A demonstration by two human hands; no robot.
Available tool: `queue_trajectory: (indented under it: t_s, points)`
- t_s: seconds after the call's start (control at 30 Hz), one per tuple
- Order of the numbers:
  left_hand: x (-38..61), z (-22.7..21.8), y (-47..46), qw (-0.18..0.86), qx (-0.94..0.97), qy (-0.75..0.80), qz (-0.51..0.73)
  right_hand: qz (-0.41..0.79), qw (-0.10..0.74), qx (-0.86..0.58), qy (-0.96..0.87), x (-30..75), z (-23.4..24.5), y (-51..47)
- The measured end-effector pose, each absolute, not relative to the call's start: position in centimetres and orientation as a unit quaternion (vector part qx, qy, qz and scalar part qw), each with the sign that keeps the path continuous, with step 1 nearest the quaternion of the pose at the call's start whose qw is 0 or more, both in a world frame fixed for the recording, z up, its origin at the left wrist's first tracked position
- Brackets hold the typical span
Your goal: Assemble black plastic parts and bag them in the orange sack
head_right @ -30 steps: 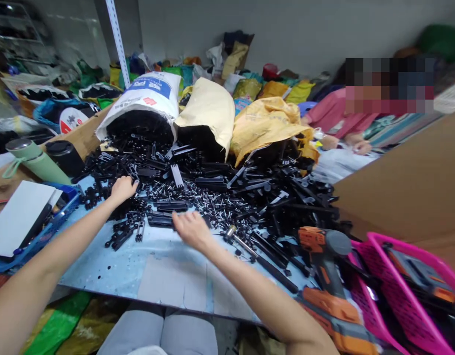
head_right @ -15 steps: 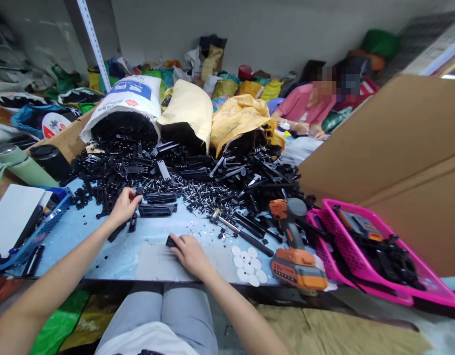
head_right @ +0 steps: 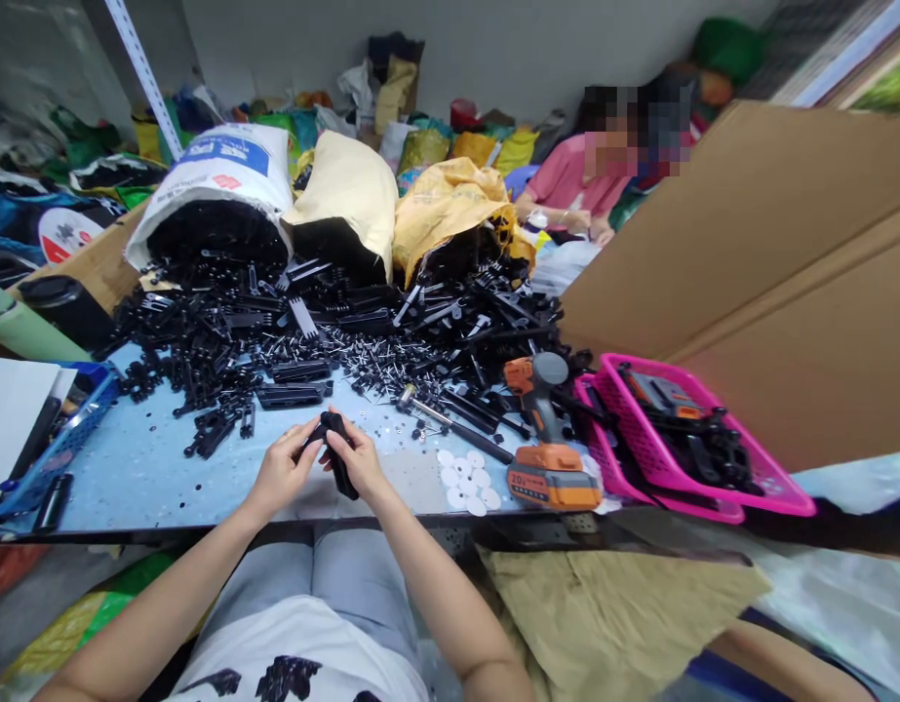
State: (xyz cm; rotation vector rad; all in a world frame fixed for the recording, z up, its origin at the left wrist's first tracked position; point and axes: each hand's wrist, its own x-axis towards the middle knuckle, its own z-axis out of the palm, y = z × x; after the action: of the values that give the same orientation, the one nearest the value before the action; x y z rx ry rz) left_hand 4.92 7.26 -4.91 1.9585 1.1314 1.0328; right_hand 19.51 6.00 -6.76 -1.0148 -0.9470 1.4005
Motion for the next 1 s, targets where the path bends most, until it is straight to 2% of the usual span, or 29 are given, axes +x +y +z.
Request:
queue_trajectory:
  t_s: [0.2, 0.3, 0.37, 0.53, 0.73, 0.8, 0.87, 0.93, 1.0]
  points:
    - [4.8, -4.0, 6.7, 0.241, 0.799, 0.403, 0.376, 0.368, 0.471, -0.444, -0.668, 23.0, -5.2, 6.0]
    - [5.2, -3.8, 6.6, 0.236, 0.797, 0.394, 0.393, 0.279, 0.455, -0.437, -0.724, 23.2, -4.8, 5.6]
    - [5.7, -3.7, 6.6, 0.243, 0.794, 0.379, 0.409, 0.276, 0.462, -0.444, -0.717, 22.7, -5.2, 5.1]
    - [6.6, -3.8, 6.5, 0.236, 0.746, 0.372, 0.499, 0.342, 0.552, -0.481, -0.589, 20.2, -7.1, 3.7]
    - [5.8, -3.9, 7.1, 0.303, 0.75, 0.359, 0.465, 0.389, 0.571, -0.475, -0.545, 19.1, -7.8, 4.1]
    - [5.6, -3.9, 7.1, 0.367, 0.698, 0.397, 0.47, 0.396, 0.573, -0.465, -0.547, 19.5, -7.6, 4.7]
    - [5.5, -3.6, 7.1, 0.497, 0.622, 0.41, 0.446, 0.388, 0.577, -0.457, -0.556, 20.3, -7.0, 5.2]
    - [5.4, -3.0, 7.1, 0.646, 0.542, 0.382, 0.379, 0.377, 0.58, -0.454, -0.561, 21.3, -6.3, 5.6]
    - [5.4, -2.3, 7.2, 0.746, 0.484, 0.335, 0.312, 0.372, 0.577, -0.455, -0.567, 22.3, -5.8, 5.7]
